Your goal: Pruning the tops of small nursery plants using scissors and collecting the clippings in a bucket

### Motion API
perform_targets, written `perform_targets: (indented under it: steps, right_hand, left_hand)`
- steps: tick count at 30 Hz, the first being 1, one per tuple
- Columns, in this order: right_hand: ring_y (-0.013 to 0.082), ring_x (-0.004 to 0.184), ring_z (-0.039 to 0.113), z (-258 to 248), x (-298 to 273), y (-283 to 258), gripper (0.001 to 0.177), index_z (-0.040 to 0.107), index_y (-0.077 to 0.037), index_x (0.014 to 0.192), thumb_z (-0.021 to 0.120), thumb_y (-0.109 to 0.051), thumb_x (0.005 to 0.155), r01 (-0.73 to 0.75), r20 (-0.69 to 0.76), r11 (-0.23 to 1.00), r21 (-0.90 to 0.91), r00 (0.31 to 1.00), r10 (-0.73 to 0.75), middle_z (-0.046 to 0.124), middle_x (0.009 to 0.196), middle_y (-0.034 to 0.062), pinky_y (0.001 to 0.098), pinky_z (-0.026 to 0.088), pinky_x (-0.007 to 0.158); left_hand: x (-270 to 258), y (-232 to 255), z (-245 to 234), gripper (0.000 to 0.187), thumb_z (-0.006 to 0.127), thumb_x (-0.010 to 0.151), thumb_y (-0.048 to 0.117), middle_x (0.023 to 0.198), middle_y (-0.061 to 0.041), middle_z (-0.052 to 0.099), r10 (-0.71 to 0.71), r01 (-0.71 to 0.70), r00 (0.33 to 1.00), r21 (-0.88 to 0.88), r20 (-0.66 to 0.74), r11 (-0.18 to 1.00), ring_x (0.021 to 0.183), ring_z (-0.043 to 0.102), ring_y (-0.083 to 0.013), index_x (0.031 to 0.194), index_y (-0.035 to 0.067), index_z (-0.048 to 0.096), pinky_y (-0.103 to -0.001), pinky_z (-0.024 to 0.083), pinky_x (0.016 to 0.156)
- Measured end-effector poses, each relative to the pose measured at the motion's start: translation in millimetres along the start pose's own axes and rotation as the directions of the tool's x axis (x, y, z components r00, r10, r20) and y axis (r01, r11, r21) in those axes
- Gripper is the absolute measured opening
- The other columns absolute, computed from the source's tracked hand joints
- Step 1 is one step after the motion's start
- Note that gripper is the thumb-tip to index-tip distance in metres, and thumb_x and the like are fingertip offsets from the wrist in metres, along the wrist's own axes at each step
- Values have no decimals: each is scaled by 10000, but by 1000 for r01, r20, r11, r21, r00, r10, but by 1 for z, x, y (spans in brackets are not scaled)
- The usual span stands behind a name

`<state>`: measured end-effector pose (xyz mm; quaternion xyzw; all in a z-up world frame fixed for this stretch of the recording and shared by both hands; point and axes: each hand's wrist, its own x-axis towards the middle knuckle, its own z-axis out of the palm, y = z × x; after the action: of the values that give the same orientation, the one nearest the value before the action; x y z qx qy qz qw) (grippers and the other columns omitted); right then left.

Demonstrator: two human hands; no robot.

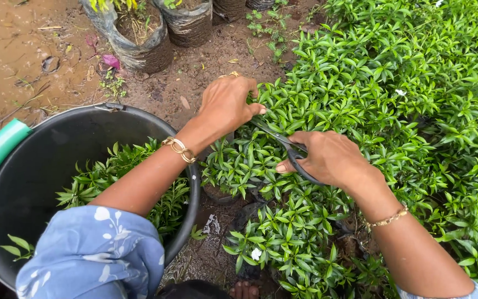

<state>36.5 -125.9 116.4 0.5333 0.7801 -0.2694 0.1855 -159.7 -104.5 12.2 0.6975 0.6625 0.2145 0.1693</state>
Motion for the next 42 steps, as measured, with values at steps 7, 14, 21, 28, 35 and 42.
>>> perform_targets:
  steps: [7, 14, 21, 28, 35, 42]
  right_hand:
    - [345, 972, 747, -3, 6, 4, 519, 658, -122, 1279, 738, -448, 882, 28, 42, 1000, -8, 999, -28, 772, 1019, 183, 491, 473, 1051]
    - [317, 775, 727, 6, 26, 35, 595, 687, -113, 1267, 793, -479, 808, 75, 60, 987, 143, 995, -84, 751, 852, 143, 461, 472, 1036]
    - [283, 705, 706, 10, 35, 29, 574, 709, -128, 1221, 818, -497, 794, 99, 10, 990, 103, 995, -100, 724, 797, 109, 449, 499, 948]
    - [252, 738, 599, 10, 24, 35, 526, 713, -253, 1082, 748, -664, 755, 34, 40, 987, -160, 999, -28, 623, 708, 79, 383, 474, 686]
    - [244, 669, 576, -12, -24, 57, 758, 495, -441, 1480, 741, -578, 777, -76, -30, 978, -194, 997, 71, 645, 714, 38, 376, 451, 625]
    - [295, 1113, 702, -10, -56, 88, 940, 395, -520, 1521, 688, -755, 659, -150, -171, 937, -316, 980, 99, 766, 1108, -89, 554, 589, 905]
  left_hand:
    - [8, -9, 13, 60, 751, 842, 93, 829, -164, 677, 100, -102, 995, -68, -30, 992, 986, 695, -414, 801, 118, 714, -604, 499, 933]
    - [-3, -1, -5, 66, 720, 873, 54, 1044, -265, 703, 34, -32, 999, -172, 7, 985, 1194, 611, -492, 823, 97, 718, -685, 396, 1056]
    - [13, 0, 19, 130, 708, 869, 51, 1011, -196, 719, 83, -80, 995, -53, 52, 995, 1220, 607, -454, 785, 150, 698, -704, 355, 1080]
    - [1, 14, -3, 122, 798, 891, 214, 1094, -35, 689, -132, 155, 984, -220, 118, 963, 760, 544, -157, 814, 182, 710, -411, 515, 901]
    - [-41, 19, -11, 88, 561, 892, 55, 951, -55, 598, 94, -240, 940, -438, -329, 866, 930, 587, -192, 938, 124, 530, -413, 457, 851]
    - [-99, 41, 35, 366, 810, 890, 276, 852, -60, 691, 244, -297, 947, 278, 209, 913, 697, 660, -293, 1149, 84, 637, -466, 561, 723]
